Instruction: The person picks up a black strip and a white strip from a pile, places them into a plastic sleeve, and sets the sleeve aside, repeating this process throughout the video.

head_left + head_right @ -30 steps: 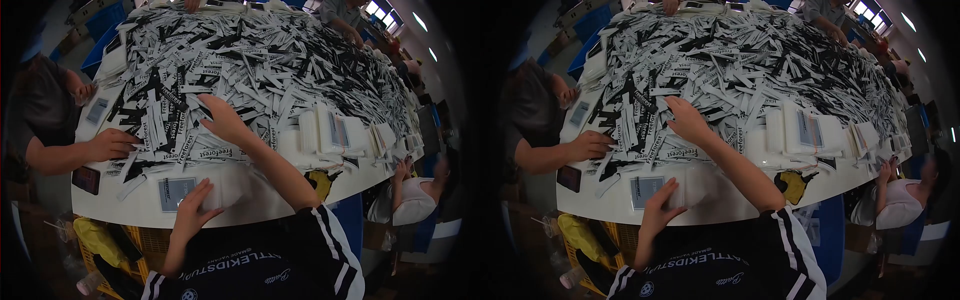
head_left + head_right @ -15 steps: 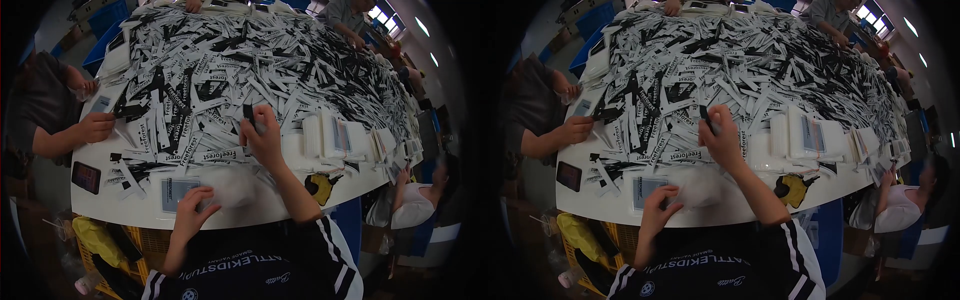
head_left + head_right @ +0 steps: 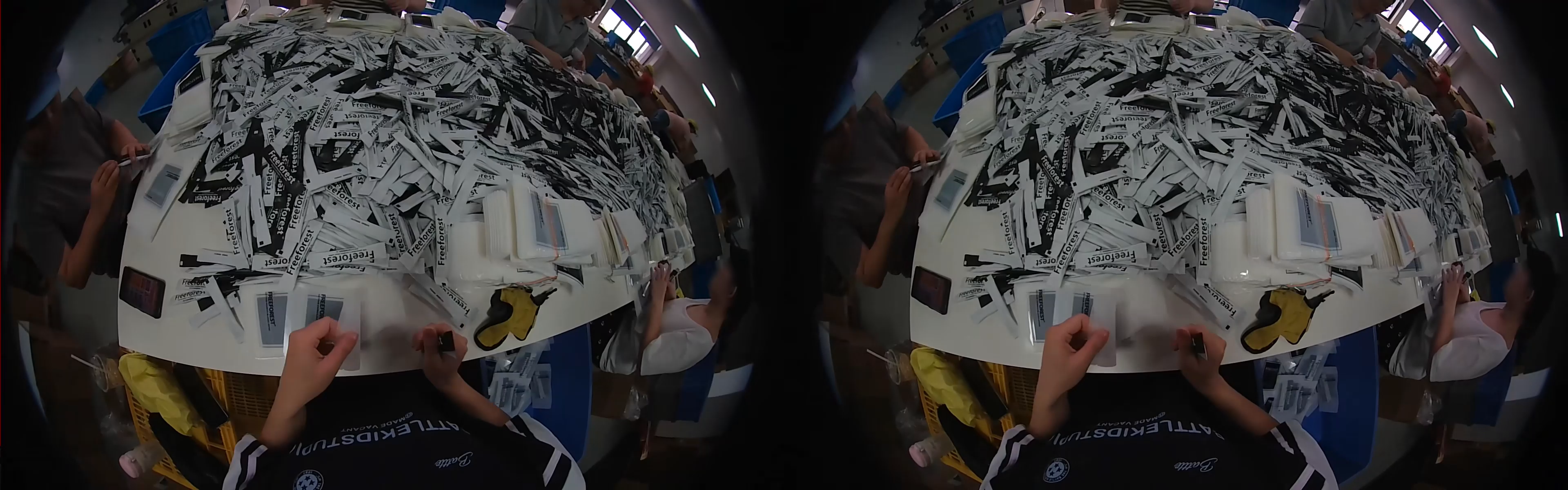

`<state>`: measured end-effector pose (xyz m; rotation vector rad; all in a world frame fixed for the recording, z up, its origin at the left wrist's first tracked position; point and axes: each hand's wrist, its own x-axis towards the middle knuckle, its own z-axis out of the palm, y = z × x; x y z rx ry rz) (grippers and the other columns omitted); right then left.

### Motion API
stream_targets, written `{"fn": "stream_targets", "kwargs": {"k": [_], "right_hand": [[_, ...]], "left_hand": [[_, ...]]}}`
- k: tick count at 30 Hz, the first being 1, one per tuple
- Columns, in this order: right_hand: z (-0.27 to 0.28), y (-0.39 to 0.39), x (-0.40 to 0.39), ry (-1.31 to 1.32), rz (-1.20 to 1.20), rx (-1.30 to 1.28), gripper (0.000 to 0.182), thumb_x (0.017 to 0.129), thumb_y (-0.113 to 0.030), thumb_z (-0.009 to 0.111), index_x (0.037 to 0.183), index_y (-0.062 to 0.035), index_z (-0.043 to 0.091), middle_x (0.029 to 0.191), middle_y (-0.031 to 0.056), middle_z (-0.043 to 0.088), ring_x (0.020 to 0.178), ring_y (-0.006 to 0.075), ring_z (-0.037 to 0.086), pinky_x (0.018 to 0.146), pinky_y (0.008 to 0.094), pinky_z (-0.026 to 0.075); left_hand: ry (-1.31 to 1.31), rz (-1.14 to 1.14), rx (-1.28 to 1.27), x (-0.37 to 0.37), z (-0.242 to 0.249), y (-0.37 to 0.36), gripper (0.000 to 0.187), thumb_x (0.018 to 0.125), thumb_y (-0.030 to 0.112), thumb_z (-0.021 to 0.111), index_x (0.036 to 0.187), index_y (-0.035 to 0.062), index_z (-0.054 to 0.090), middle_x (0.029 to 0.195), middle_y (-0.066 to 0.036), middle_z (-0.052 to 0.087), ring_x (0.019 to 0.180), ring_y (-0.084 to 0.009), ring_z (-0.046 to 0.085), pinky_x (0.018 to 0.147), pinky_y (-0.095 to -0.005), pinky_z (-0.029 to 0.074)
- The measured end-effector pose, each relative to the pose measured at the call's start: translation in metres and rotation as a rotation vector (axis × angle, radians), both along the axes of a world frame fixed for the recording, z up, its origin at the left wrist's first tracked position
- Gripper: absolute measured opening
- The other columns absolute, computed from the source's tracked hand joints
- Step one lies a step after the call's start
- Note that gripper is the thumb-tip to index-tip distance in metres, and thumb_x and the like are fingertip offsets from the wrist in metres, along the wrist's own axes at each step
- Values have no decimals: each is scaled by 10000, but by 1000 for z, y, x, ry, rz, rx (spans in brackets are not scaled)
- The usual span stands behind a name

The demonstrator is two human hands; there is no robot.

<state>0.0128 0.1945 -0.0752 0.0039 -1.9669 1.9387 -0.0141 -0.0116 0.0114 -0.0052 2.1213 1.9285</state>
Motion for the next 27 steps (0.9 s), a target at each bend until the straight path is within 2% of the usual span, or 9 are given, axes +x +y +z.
{"fn": "stream_targets", "kwargs": {"k": [3,5,7,11,14,17,20,22,27], "right_hand": [[7,10,-3,-262,135,354,172,844,-114,599,732,-4,527,535,84,497,485,112,527,485,237,401],[25,7,-7,-272,222,295,179,836,-141,618,757,-1,538,556,95,507,500,114,530,499,241,409],[58,-2,-15,-294,304,240,197,829,-168,637,782,2,549,576,106,518,516,115,533,513,244,417],[99,-3,-40,-287,556,252,233,797,-202,685,912,-13,610,725,85,605,637,119,533,587,251,430],[92,14,-47,-389,941,196,181,825,-135,646,955,-12,616,764,43,615,713,59,509,634,235,422],[77,9,-41,-413,849,110,245,808,-118,654,1021,-12,597,752,38,606,719,61,511,645,241,428],[95,-15,-30,-450,768,48,231,763,-39,655,968,-15,553,754,-5,514,733,63,453,638,239,397],[77,-31,-21,-341,698,111,303,756,-41,647,1043,-9,557,751,44,556,698,112,525,637,266,428],[63,-52,-20,71,472,649,557,651,-13,670,1181,22,502,791,149,604,693,302,598,614,345,477]], "left_hand": [[30,36,67,11,-6,16,229,819,138,653,683,4,524,603,16,525,533,-34,445,473,-196,358],[67,75,106,11,-6,25,225,807,134,661,688,1,524,592,-3,525,507,-55,451,470,-203,366],[295,43,-243,12,-4,32,230,774,130,686,681,-3,524,585,-51,514,474,-117,458,470,-221,381],[379,34,-218,11,-11,32,239,761,126,692,663,-5,518,592,-91,513,479,-176,483,472,-245,392],[326,-282,-206,10,-8,16,232,774,115,680,657,-3,519,608,-95,535,539,-184,552,496,-264,422],[186,-122,-129,16,-10,22,218,783,93,669,658,-3,518,622,-104,547,578,-213,586,512,-292,444],[491,66,-133,18,-18,27,181,779,67,656,677,-2,524,672,-111,565,591,-234,586,517,-318,450],[661,137,-239,15,-17,27,166,715,48,672,698,-2,514,703,-118,558,587,-265,561,520,-335,441],[388,139,-525,10,0,19,222,600,23,665,735,2,490,703,-130,512,635,-310,551,572,-354,449]]}}
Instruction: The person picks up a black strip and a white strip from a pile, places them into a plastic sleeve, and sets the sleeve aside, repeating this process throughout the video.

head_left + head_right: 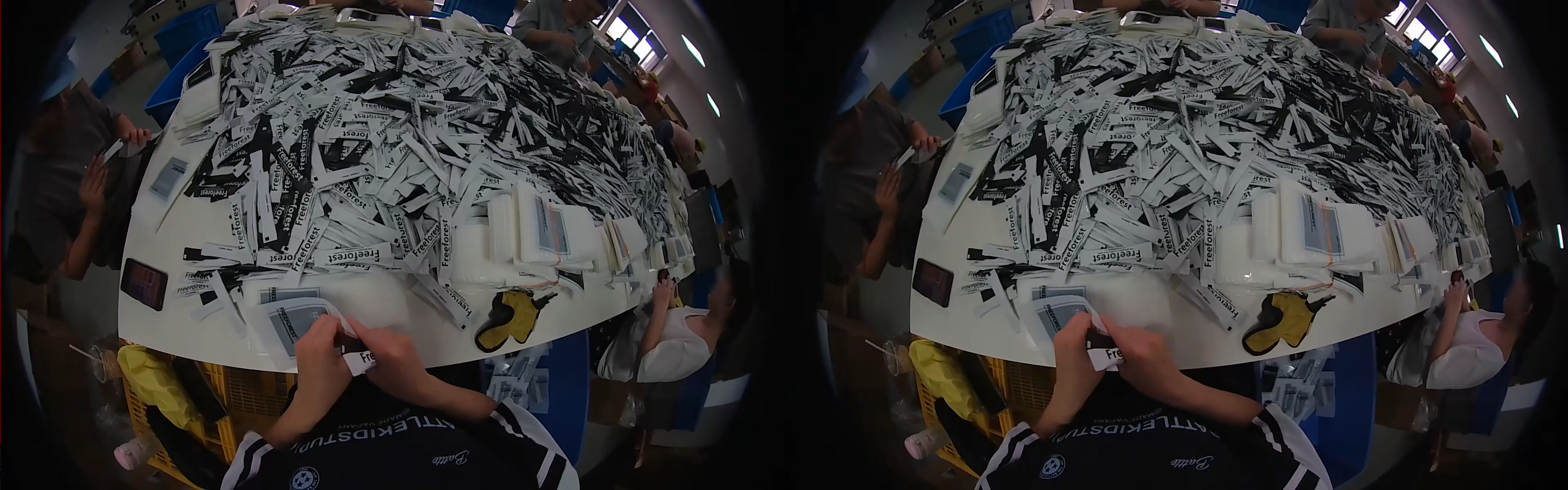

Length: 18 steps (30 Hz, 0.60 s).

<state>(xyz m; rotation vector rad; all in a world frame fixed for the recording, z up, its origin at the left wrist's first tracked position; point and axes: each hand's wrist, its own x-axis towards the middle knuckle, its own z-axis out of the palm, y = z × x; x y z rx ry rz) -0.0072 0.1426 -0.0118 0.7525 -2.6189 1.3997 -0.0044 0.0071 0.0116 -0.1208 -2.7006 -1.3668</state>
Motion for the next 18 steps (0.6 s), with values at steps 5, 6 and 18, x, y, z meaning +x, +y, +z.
{"fn": "stream_targets", "kwargs": {"k": [5,6,18], "right_hand": [[0,6,-12,148,14,-30,601,591,14,642,1171,47,490,781,142,604,671,289,593,599,358,476],[2,8,-12,176,35,-45,595,583,42,610,1164,56,484,783,152,602,667,293,590,592,365,476],[29,30,17,-345,41,-694,185,793,-39,590,968,-2,545,816,52,565,667,110,559,607,227,449]], "left_hand": [[95,-155,75,-17,-6,-3,225,606,35,672,778,-7,534,727,-121,522,647,-316,548,586,-357,451],[97,-154,77,-17,-12,-3,225,606,35,672,778,-7,534,727,-121,522,647,-316,548,586,-357,451],[824,-597,-49,9,6,-19,450,591,202,778,980,158,556,1208,-114,473,1061,-317,513,879,-470,410]]}}
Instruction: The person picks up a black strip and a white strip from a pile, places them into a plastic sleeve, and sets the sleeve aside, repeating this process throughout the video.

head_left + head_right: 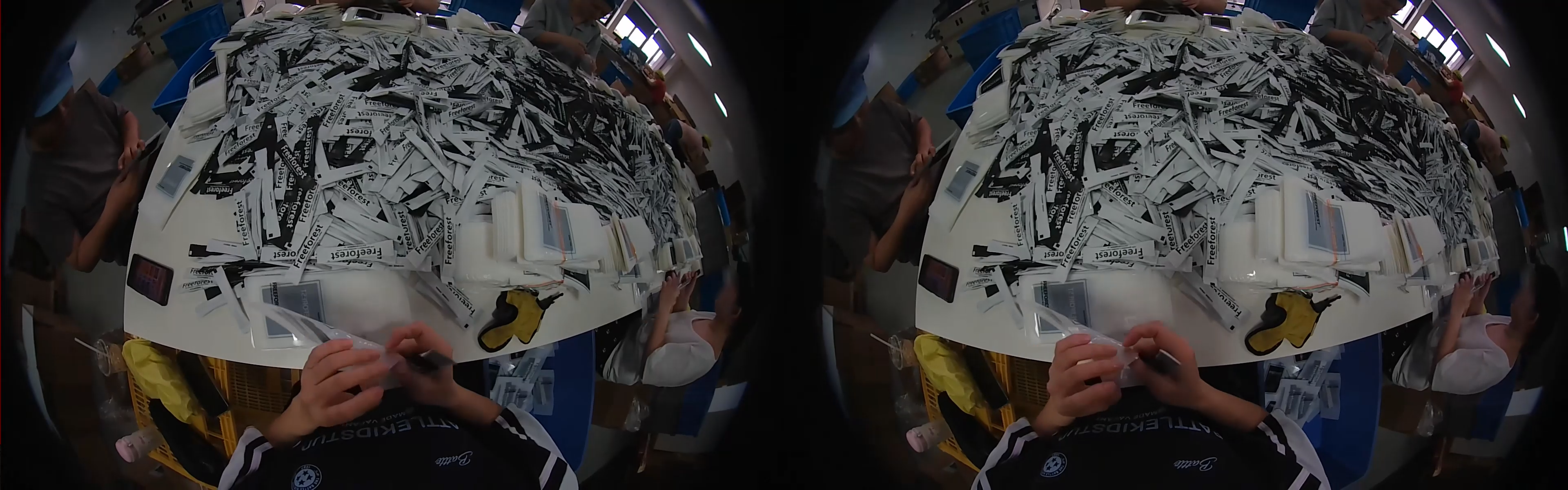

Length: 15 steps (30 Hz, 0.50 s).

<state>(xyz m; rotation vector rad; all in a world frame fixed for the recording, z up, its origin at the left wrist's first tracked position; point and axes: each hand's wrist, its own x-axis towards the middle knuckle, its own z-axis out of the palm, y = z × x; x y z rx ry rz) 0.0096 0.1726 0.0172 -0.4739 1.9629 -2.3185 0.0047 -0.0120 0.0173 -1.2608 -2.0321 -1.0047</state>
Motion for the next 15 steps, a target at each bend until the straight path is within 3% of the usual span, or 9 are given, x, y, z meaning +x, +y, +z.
{"fn": "stream_targets", "kwargs": {"k": [1,5,7,9,10,12,13,14,15], "right_hand": [[3,2,1,-275,27,-220,182,799,24,547,979,4,529,899,62,547,730,108,551,667,232,457],[-9,17,-4,-174,-15,-209,212,826,3,530,1034,-4,489,969,41,519,777,76,512,707,229,443],[-6,32,-12,-78,-125,-122,229,862,-36,481,1087,4,460,1097,107,509,921,140,533,833,287,437],[17,26,-25,-53,-326,-393,213,875,-132,457,1049,-10,473,1097,199,539,1083,284,509,976,406,365],[19,26,-28,-45,-273,-546,217,884,-111,426,1060,-6,498,1172,256,513,1232,334,392,1065,466,236],[15,13,-31,-39,-162,-592,220,891,-115,419,1062,-4,503,1189,262,506,1245,339,377,1062,465,241],[12,8,-33,-27,-47,-637,224,898,-119,413,1063,-3,508,1206,268,499,1258,344,362,1059,464,246],[7,7,-36,-10,49,-395,241,922,-140,392,1082,-1,507,1239,257,483,1277,336,339,1064,447,236],[5,5,-36,-10,42,-398,241,922,-140,392,1082,-1,507,1239,257,483,1277,336,339,1064,447,236]], "left_hand": [[-59,-11,12,-5,7,8,531,561,258,798,1027,159,562,1242,-117,454,1110,-345,467,892,-469,394],[-401,109,41,-14,-1,26,563,558,242,806,1024,123,513,1251,-122,434,1118,-341,441,877,-438,396],[-445,182,50,-14,-3,19,564,549,235,814,996,112,492,1238,-127,431,1091,-338,450,859,-432,401],[-503,257,63,-14,-3,19,567,540,228,822,968,102,472,1224,-132,429,1064,-335,458,841,-427,406],[-525,263,-21,-16,-2,22,579,527,214,830,951,100,453,1190,-138,433,1034,-332,462,815,-422,409],[-544,265,-106,-16,-3,28,591,514,200,837,934,98,434,1155,-145,436,1005,-328,466,789,-417,412],[-555,226,31,-15,-4,32,607,507,191,837,944,101,425,1123,-146,437,990,-328,464,782,-414,406],[-565,185,166,-14,-5,33,624,500,181,837,954,105,417,1090,-147,439,975,-328,462,775,-412,400],[-567,180,161,-15,-6,30,624,500,181,837,954,105,417,1090,-147,439,975,-328,462,775,-412,400]]}}
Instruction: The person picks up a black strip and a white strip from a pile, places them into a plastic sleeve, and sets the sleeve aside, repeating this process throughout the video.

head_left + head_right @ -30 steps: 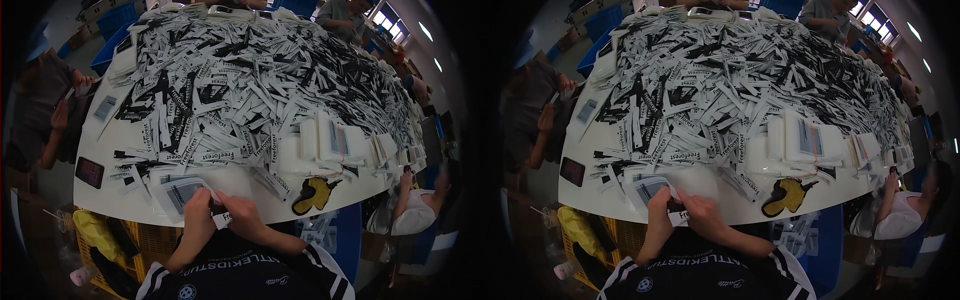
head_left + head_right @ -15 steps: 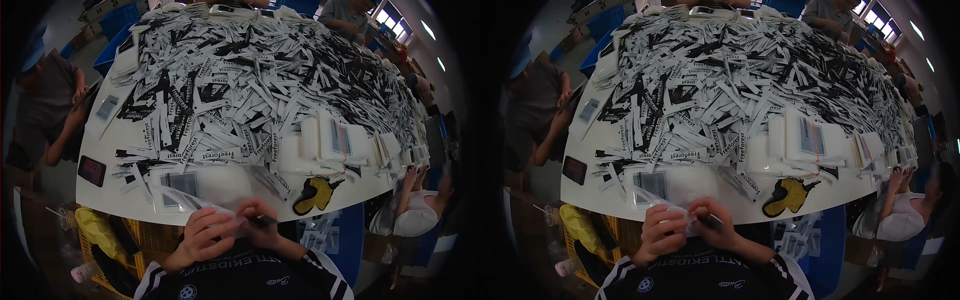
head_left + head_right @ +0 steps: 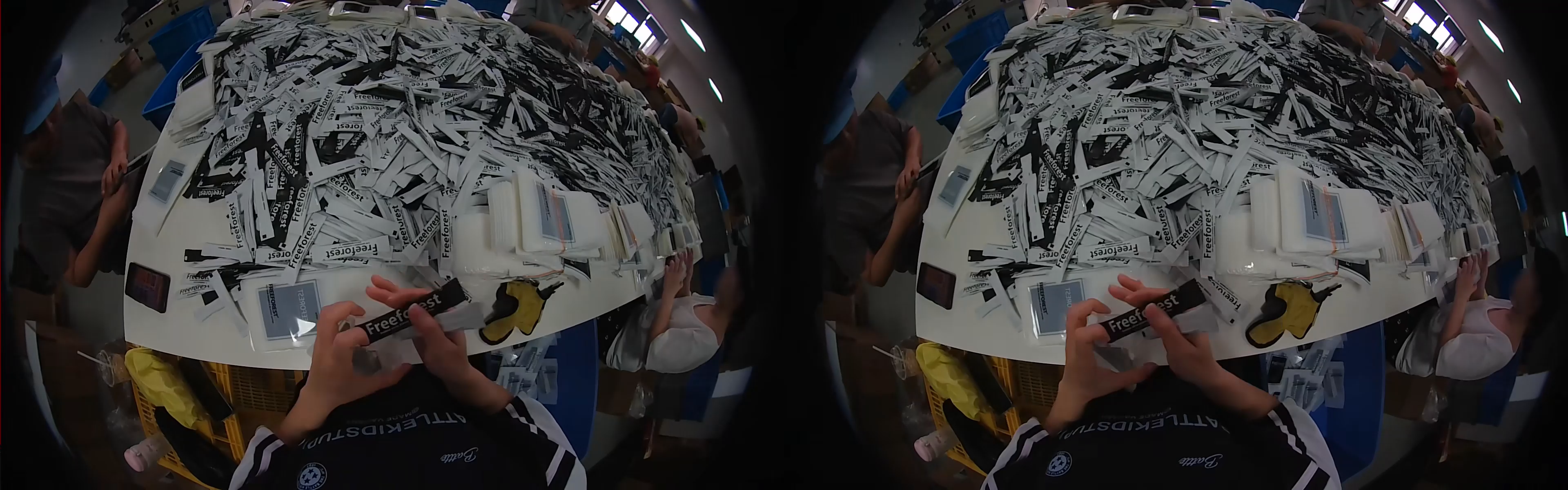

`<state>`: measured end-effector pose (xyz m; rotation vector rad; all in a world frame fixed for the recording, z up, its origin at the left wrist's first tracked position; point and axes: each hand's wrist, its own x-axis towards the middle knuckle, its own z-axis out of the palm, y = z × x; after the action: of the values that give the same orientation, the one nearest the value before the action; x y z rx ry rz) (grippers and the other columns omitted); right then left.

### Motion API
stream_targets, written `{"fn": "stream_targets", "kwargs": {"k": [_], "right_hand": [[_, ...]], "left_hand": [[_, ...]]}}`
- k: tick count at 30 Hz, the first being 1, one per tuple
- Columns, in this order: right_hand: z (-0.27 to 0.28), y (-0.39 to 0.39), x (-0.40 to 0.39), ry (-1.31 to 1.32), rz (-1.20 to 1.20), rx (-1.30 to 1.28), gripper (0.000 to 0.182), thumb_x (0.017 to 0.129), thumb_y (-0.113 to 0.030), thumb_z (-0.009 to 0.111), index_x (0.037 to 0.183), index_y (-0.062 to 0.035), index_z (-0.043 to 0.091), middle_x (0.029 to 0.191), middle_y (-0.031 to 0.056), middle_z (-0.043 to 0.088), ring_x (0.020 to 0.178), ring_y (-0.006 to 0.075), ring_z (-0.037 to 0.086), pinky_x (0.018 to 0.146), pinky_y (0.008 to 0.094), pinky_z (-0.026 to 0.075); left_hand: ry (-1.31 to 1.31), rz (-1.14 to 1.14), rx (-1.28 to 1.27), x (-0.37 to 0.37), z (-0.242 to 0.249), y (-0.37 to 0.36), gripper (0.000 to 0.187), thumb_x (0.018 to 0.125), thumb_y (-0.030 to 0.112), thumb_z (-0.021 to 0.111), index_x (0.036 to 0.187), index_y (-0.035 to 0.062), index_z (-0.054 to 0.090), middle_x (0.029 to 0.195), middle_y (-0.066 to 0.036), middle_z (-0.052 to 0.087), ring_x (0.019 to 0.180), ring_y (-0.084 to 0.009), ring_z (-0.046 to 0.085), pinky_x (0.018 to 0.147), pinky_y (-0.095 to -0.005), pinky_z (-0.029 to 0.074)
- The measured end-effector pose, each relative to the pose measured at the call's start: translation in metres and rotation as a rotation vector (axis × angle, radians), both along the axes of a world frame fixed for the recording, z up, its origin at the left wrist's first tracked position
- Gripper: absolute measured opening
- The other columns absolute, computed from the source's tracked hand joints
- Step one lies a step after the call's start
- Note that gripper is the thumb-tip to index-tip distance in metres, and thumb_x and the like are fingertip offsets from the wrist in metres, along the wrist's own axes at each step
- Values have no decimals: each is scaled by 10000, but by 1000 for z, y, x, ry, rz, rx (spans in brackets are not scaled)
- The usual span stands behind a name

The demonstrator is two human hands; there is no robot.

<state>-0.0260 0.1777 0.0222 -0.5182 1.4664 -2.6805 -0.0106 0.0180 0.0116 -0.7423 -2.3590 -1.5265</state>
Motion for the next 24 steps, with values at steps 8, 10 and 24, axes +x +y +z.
{"fn": "stream_targets", "kwargs": {"k": [8,10,24], "right_hand": [[-3,-6,3,-212,-59,-2,178,943,-108,363,1032,-8,479,1115,187,563,1117,275,503,1026,435,304],[-11,-6,-1,-86,-164,-230,100,924,-109,352,964,-49,421,981,159,576,1038,302,541,1016,506,296],[-7,-8,11,-322,148,357,216,884,-65,502,1090,1,509,1110,167,574,1128,294,504,982,403,359]], "left_hand": [[-11,69,-297,-5,3,-10,524,543,187,802,918,105,445,1119,-150,399,1042,-333,398,833,-432,335],[-45,47,-318,-7,2,-8,504,556,195,798,913,106,453,1132,-153,392,1060,-335,383,848,-432,327],[54,34,-113,4,-1,-7,533,595,203,810,1009,138,480,1309,-185,325,1120,-353,410,870,-409,383]]}}
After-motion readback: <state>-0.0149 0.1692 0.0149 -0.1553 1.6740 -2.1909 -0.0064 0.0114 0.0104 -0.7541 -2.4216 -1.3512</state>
